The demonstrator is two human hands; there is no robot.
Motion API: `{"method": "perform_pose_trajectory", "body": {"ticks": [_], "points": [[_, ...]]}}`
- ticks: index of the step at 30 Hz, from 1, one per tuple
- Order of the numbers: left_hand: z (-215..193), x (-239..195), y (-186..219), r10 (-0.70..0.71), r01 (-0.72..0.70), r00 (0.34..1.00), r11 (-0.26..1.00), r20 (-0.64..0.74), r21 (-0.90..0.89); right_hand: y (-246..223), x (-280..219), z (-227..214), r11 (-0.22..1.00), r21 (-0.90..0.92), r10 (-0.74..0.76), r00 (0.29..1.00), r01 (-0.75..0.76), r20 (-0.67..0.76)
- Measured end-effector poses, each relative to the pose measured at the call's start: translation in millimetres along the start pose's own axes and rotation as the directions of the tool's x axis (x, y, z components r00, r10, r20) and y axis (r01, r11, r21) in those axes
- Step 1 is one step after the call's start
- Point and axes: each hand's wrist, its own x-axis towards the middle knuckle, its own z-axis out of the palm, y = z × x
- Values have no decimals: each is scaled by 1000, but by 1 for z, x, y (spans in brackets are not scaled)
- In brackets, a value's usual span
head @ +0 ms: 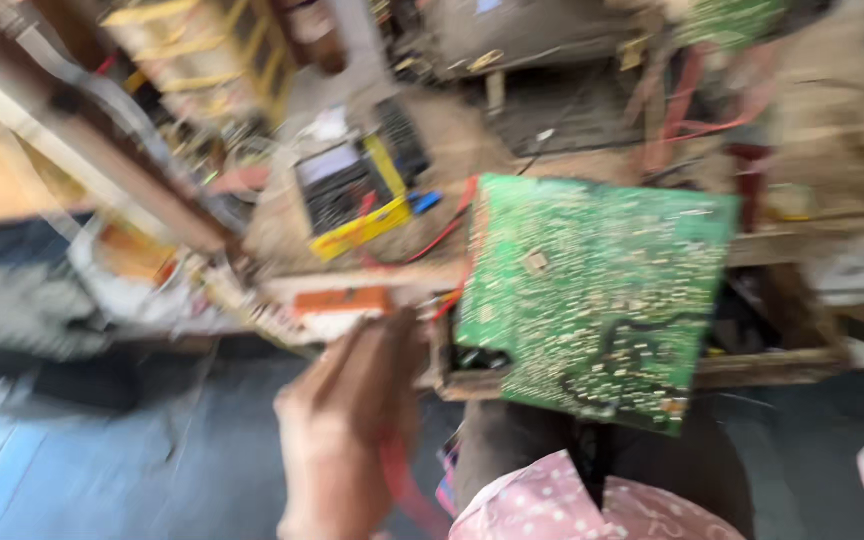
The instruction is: The person uses a soldering iron to apply heat to specific points on a green circuit board while holding multimeter probes to test connections. They then plug a power cord into a wall socket and continue testing the board with the multimeter probes while holding a remote control.
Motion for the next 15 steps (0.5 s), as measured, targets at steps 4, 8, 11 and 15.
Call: {"method": "perform_pose_trajectory", "body": {"ticks": [4, 8, 11, 15], "points": [[27, -6, 24, 141, -142, 990, 982, 16, 126, -138, -140, 22, 948, 312, -39, 948, -66, 317], [41, -9, 37, 243, -255, 950, 966, 196, 37, -231, -243, 52, 849, 440, -156, 657, -293, 738], [33, -6, 32, 320, -289, 897, 947, 306, -143, -255, -291, 73, 830, 427, -204, 516, -359, 832], [5, 20, -25, 271, -286, 813, 957, 516, -52, -245, -300, 70, 849, 391, -197, 472, -356, 859]]}}
